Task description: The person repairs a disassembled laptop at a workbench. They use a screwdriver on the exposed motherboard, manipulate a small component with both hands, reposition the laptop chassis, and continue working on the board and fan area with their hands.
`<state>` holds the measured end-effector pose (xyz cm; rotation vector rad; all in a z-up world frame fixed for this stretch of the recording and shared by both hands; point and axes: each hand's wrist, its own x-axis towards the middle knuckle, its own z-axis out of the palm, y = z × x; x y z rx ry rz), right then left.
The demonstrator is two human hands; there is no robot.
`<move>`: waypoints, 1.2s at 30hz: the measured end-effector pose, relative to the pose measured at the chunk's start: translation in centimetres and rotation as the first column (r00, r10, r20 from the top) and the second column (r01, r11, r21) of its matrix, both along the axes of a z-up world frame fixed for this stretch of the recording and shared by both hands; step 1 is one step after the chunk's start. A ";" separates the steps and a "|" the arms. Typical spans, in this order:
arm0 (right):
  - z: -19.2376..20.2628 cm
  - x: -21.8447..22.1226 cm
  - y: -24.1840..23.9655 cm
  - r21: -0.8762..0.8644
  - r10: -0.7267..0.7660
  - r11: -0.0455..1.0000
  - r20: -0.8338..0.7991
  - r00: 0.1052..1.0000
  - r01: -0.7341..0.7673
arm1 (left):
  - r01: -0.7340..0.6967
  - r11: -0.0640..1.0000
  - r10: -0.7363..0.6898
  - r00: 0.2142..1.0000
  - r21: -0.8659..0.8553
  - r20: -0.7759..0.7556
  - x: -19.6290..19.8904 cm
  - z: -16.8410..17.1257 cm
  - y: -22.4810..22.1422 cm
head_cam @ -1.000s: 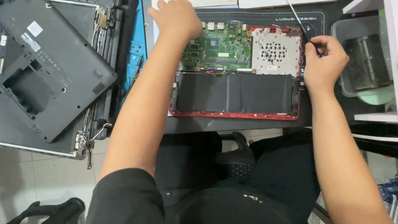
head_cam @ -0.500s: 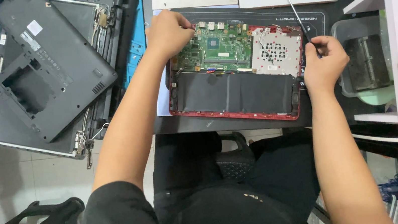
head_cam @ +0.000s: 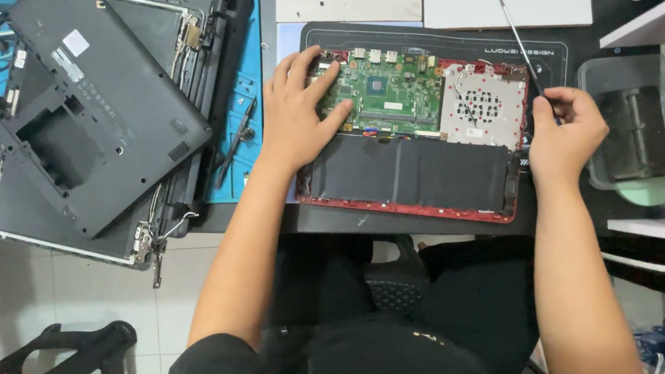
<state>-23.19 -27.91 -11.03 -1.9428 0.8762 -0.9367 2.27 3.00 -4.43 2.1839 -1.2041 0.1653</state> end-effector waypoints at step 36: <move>2.4 -0.9 1.5 -0.258 0.121 0.947 -0.273 0.955 -0.194 | -0.151 0.987 0.160 0.966 0.057 -0.204 -1.2 1.0 0.5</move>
